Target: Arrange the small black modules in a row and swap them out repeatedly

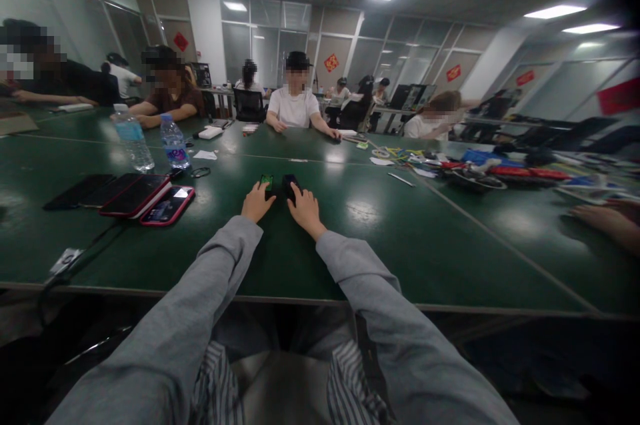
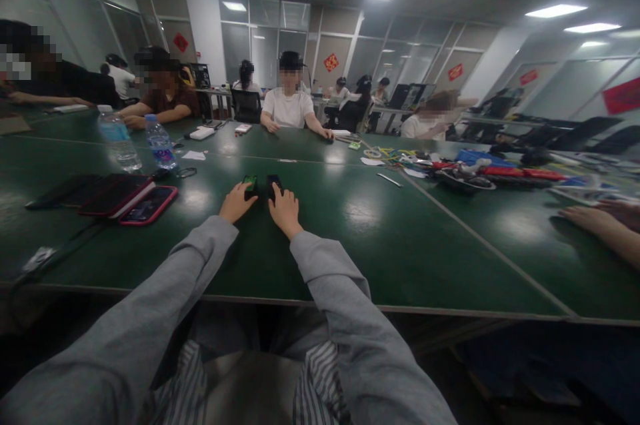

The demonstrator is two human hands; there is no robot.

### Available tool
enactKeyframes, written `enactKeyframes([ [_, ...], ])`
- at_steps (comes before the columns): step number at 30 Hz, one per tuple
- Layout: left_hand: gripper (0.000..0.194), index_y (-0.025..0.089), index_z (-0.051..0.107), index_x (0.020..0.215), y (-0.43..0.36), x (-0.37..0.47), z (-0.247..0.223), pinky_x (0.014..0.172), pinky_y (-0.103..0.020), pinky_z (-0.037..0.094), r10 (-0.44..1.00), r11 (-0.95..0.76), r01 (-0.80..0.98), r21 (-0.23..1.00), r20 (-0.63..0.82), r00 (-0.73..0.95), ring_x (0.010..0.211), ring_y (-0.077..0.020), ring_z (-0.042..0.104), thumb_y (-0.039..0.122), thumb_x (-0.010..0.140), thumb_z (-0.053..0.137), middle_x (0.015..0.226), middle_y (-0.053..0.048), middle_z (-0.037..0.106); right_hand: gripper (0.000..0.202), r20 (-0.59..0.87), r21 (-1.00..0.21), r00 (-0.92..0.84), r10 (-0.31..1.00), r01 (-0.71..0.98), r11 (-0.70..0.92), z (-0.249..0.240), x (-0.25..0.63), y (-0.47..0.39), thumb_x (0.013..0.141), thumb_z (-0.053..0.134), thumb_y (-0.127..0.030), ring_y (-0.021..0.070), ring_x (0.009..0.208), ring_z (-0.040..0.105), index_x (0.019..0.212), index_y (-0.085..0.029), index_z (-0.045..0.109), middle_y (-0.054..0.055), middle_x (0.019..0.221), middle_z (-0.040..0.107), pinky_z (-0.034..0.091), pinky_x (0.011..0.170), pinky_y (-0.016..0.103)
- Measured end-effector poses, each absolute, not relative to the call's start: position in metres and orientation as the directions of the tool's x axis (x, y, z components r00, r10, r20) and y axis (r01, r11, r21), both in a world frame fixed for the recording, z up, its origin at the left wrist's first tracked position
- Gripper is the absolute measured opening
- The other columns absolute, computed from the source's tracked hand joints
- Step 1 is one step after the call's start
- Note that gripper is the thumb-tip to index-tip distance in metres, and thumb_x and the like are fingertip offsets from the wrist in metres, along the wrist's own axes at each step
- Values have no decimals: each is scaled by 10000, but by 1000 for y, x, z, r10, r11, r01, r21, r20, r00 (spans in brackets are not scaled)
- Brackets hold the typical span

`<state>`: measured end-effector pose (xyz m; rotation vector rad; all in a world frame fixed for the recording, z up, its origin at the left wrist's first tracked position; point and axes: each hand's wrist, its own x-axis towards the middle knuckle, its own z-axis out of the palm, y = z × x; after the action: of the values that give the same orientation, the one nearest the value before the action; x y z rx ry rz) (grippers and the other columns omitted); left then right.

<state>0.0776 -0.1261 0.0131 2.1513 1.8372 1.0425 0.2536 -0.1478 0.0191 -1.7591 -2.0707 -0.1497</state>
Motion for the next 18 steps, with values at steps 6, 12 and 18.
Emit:
enactKeyframes([
  [6,541,201,487,1380,-128,78,15,1081,-512,402,912,-246,832,498,410,25,1345,-359,456,392,887,599,1455,-186,454,576,382,-190,-108,918,963,192,19,254,-147,982,428,-358,253,1101,501,1521,-219,277,143,1204,552,393,904,364],
  [12,533,205,482,1381,-129,78,16,1081,-509,402,914,-245,829,502,405,25,1346,-353,455,375,890,600,1460,-182,450,570,431,-211,-94,897,957,201,20,254,-147,985,411,-369,254,1078,521,1517,-203,291,136,1193,567,393,902,359],
  [18,538,204,495,1377,-130,78,16,1088,-497,405,912,-243,826,509,409,16,1343,-349,461,373,880,616,1465,-173,451,575,509,-230,-75,858,948,219,23,255,-148,982,403,-375,256,1055,530,1518,-196,298,136,1160,579,395,889,356],
])
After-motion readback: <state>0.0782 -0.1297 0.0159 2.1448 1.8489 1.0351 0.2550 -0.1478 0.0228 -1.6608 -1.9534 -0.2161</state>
